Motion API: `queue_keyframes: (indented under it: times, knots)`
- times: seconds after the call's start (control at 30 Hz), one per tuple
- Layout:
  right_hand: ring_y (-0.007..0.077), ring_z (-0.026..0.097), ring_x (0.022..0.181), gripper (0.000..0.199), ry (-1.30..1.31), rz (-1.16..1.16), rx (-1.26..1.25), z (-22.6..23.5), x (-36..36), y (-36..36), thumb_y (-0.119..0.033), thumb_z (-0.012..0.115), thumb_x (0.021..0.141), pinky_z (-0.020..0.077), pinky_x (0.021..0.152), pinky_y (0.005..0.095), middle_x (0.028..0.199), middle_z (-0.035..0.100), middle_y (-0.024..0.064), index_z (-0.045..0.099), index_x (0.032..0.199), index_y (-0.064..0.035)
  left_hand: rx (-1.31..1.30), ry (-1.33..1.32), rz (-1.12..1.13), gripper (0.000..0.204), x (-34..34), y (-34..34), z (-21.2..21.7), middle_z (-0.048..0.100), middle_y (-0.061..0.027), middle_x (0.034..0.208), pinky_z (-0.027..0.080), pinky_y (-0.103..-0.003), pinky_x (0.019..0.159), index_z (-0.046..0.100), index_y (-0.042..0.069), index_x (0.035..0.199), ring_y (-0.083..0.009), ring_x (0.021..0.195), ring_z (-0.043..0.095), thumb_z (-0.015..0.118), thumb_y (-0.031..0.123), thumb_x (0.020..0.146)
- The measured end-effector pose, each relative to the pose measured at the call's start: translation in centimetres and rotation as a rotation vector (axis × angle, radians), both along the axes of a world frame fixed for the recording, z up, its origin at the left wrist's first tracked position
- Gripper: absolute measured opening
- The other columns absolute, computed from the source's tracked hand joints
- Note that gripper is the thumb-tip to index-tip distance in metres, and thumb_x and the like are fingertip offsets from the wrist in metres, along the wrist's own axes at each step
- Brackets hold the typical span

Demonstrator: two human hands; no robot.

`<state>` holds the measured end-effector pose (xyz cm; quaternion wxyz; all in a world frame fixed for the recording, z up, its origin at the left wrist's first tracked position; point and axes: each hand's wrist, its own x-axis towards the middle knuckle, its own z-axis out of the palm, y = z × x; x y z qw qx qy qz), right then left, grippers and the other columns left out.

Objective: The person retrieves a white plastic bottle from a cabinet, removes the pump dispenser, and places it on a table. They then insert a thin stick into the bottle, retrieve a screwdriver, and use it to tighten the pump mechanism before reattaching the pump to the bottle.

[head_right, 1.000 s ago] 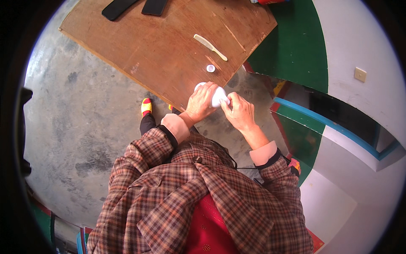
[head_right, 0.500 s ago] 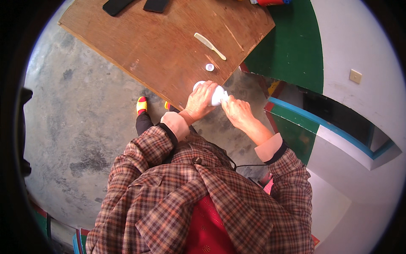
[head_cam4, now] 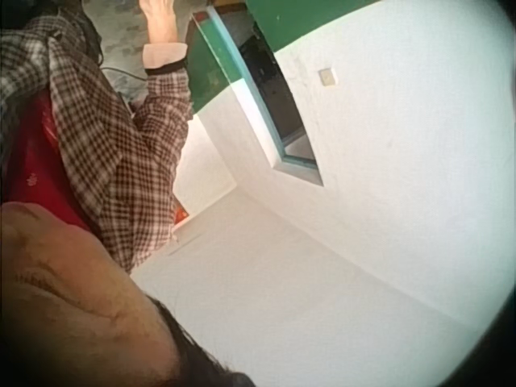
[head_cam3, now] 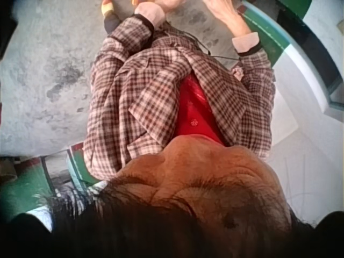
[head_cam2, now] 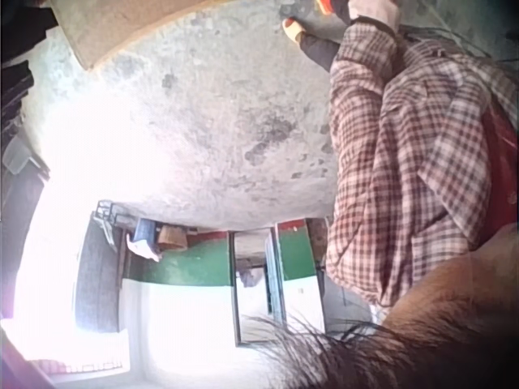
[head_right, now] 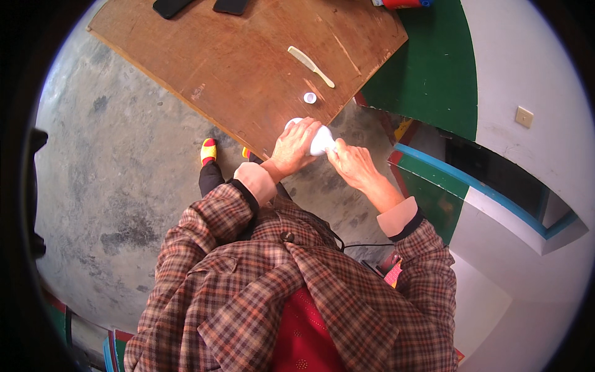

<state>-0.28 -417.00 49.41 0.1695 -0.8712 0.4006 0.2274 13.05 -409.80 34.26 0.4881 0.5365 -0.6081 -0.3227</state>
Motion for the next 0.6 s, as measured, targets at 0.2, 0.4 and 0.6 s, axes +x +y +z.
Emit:
queue_keyframes:
  times: [0.2,0.4,0.6]
  knots:
    - [0.0433,0.065,0.070,0.029,0.021,0.068,0.004,-0.3,-0.4,-0.7,-0.029,0.056,0.098,0.0504,0.060,0.0510,0.071,0.063,0.0247,0.051,0.092,-0.0007,-0.031,0.145,-0.116,0.063,0.9,-1.3,0.2,0.053,-0.0147,0.132,0.033,-0.061,0.110,0.054,0.014,0.132,-0.0352,0.129,0.048,0.076,0.031,0.075]
    - [0.0426,0.065,0.066,0.028,-0.032,0.076,-0.041,-0.8,-0.9,-0.5,-0.027,0.058,0.097,0.0501,0.056,0.0512,0.069,0.063,0.0241,0.052,0.090,-0.0009,-0.075,0.123,-0.206,0.045,0.5,-2.3,-0.4,0.053,-0.0136,0.132,0.033,-0.060,0.111,0.062,0.014,0.120,-0.0355,0.129,0.048,0.074,0.031,0.080]
    - [0.0402,0.065,0.062,0.027,-0.065,-0.067,-0.147,-1.4,-0.7,0.9,-0.026,0.058,0.096,0.0517,0.057,0.0500,0.064,0.064,0.0198,0.055,0.087,-0.0004,-0.171,0.162,-0.122,0.042,-0.3,-1.9,-0.5,0.055,-0.0121,0.128,0.036,-0.055,0.111,0.061,0.010,0.117,-0.0344,0.126,0.049,0.074,0.026,0.080]
